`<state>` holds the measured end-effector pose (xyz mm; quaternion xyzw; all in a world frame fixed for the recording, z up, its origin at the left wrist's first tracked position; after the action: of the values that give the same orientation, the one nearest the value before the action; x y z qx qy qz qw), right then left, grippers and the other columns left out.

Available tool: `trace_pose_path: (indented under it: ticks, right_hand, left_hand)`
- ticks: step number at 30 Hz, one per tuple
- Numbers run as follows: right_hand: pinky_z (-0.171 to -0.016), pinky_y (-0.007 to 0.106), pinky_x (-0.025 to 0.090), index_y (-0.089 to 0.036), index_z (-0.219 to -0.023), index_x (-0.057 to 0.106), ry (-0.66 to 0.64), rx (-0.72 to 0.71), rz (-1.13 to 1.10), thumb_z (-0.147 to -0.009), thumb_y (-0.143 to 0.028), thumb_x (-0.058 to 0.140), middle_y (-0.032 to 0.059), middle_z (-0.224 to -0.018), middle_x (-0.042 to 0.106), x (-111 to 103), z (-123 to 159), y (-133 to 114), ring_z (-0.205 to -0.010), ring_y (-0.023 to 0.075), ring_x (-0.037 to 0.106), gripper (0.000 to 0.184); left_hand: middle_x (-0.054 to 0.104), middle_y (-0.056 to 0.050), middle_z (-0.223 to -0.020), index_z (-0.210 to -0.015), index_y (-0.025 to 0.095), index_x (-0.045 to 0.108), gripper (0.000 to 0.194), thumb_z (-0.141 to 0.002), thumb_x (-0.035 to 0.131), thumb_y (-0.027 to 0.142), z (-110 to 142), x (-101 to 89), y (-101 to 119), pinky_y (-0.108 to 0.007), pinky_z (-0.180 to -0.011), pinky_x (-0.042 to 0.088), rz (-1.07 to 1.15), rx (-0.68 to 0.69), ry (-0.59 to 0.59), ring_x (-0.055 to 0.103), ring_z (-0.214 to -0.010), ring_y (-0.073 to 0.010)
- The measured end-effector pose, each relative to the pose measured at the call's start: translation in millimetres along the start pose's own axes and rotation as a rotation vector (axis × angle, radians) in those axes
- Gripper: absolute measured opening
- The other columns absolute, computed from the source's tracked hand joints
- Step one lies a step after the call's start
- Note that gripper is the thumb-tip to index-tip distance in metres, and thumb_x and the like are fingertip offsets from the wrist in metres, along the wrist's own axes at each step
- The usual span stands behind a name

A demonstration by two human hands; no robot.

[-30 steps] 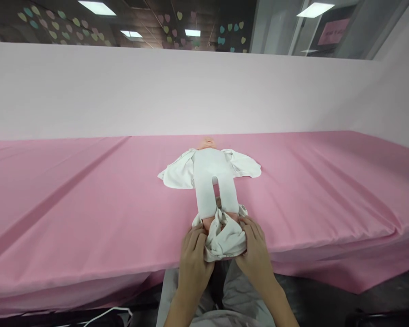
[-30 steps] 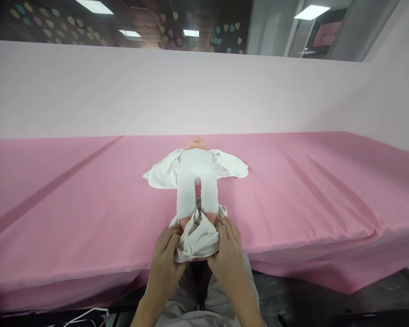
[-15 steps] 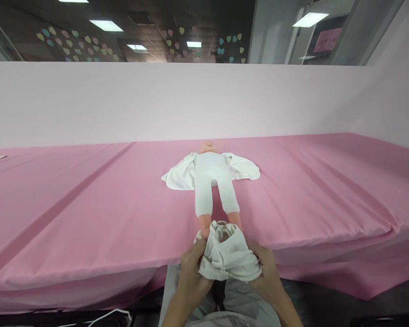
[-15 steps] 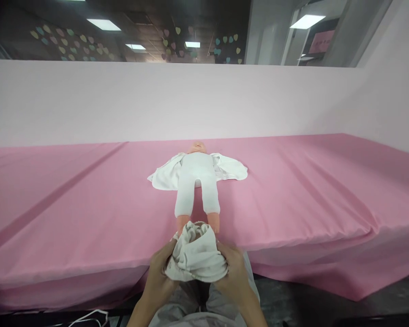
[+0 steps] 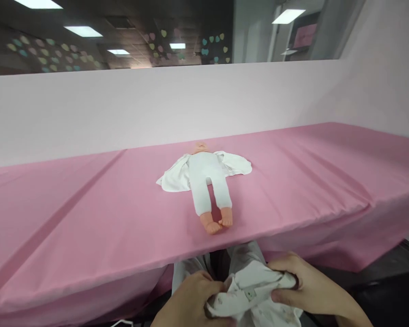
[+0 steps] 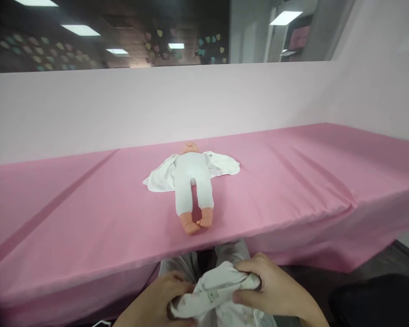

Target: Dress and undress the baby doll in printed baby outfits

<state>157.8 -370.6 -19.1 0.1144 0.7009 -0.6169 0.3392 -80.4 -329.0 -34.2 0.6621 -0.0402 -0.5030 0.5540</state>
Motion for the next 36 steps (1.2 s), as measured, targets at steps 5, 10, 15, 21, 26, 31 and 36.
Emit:
trace_pose_path:
  ticks: [5,10,15,21,26,31,36]
  right_hand:
    - [-0.066,0.025,0.044,-0.026,-0.109,0.064,0.247,0.228,0.211,-0.075,-0.035,0.067,0.0006,-0.084,0.068,-6.8,29.4,8.8,-0.072,0.0176,0.060,0.035]
    - [-0.064,0.024,0.040,-0.022,-0.093,0.063,0.322,0.257,0.311,-0.078,-0.039,0.068,-0.0011,-0.082,0.065,-5.4,52.8,13.9,-0.065,0.0136,0.056,0.023]
    - [-0.056,0.024,0.035,-0.017,-0.065,0.056,0.449,0.207,0.488,-0.077,-0.052,0.065,0.0001,-0.071,0.053,-1.5,80.9,4.1,-0.061,0.0118,0.047,0.037]
    - [-0.059,0.027,0.036,-0.018,-0.056,0.048,0.655,0.183,0.541,-0.081,-0.047,0.063,-0.0003,-0.058,0.049,20.4,111.1,-11.0,-0.060,0.0133,0.045,0.041]
    - [-0.060,0.026,0.039,-0.019,-0.066,0.061,0.755,0.143,0.286,-0.085,-0.039,0.061,0.0000,-0.061,0.057,29.7,119.6,-16.3,-0.062,0.0129,0.051,0.028]
    - [-0.057,0.026,0.036,-0.018,-0.055,0.044,0.882,0.135,0.264,-0.083,-0.041,0.062,-0.0005,-0.066,0.045,14.2,115.7,-0.6,-0.060,0.0113,0.044,0.040]
    - [-0.055,0.026,0.033,-0.019,-0.059,0.040,0.942,0.163,0.298,-0.086,-0.040,0.057,-0.0030,-0.063,0.040,3.4,87.6,9.4,-0.056,0.0106,0.039,0.038]
  left_hand:
    - [0.070,-0.008,-0.103,-0.116,0.027,0.064,0.046,-0.077,0.058,0.051,-20.3,22.8,10.3,-0.051,-0.102,0.029,-0.225,-0.081,-0.046,0.061,-0.099,-0.0308]
    - [0.070,-0.007,-0.091,-0.108,0.026,0.066,0.039,-0.086,0.048,0.051,-33.3,36.6,3.2,-0.058,-0.107,0.018,-0.347,0.064,-0.162,0.062,-0.093,-0.0277]
    - [0.063,-0.004,-0.076,-0.074,0.019,0.061,0.035,-0.089,0.045,0.047,-33.8,20.9,5.6,-0.043,-0.090,0.043,-0.405,0.320,0.065,0.059,-0.081,-0.0207]
    - [0.061,-0.005,-0.091,-0.079,0.019,0.060,0.026,-0.088,0.050,0.041,-15.4,25.2,10.3,-0.030,-0.074,0.049,-0.386,0.459,0.175,0.060,-0.084,-0.0177]
    - [0.065,-0.003,-0.089,-0.085,0.021,0.059,0.025,-0.088,0.049,0.043,1.3,32.3,3.8,-0.027,-0.069,0.049,-0.202,0.250,0.139,0.062,-0.079,-0.0166]
    - [0.047,0.005,-0.055,-0.067,0.020,0.046,0.033,-0.080,0.058,0.048,5.8,34.3,-1.3,-0.022,-0.049,0.037,0.090,0.054,0.307,0.044,-0.051,-0.0111]
    - [0.057,0.005,-0.066,-0.092,0.021,0.047,0.040,-0.070,0.070,0.045,-8.7,47.4,11.3,-0.020,-0.050,0.039,0.651,-0.063,0.469,0.052,-0.057,-0.0113]
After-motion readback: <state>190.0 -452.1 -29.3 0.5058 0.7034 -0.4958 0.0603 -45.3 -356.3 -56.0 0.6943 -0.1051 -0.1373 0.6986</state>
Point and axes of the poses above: each hand's wrist, its own z-axis away from the middle knuckle, its own x-axis out of the palm, y = z × x, the point moved 3 cm from there along -z, towards the middle knuckle
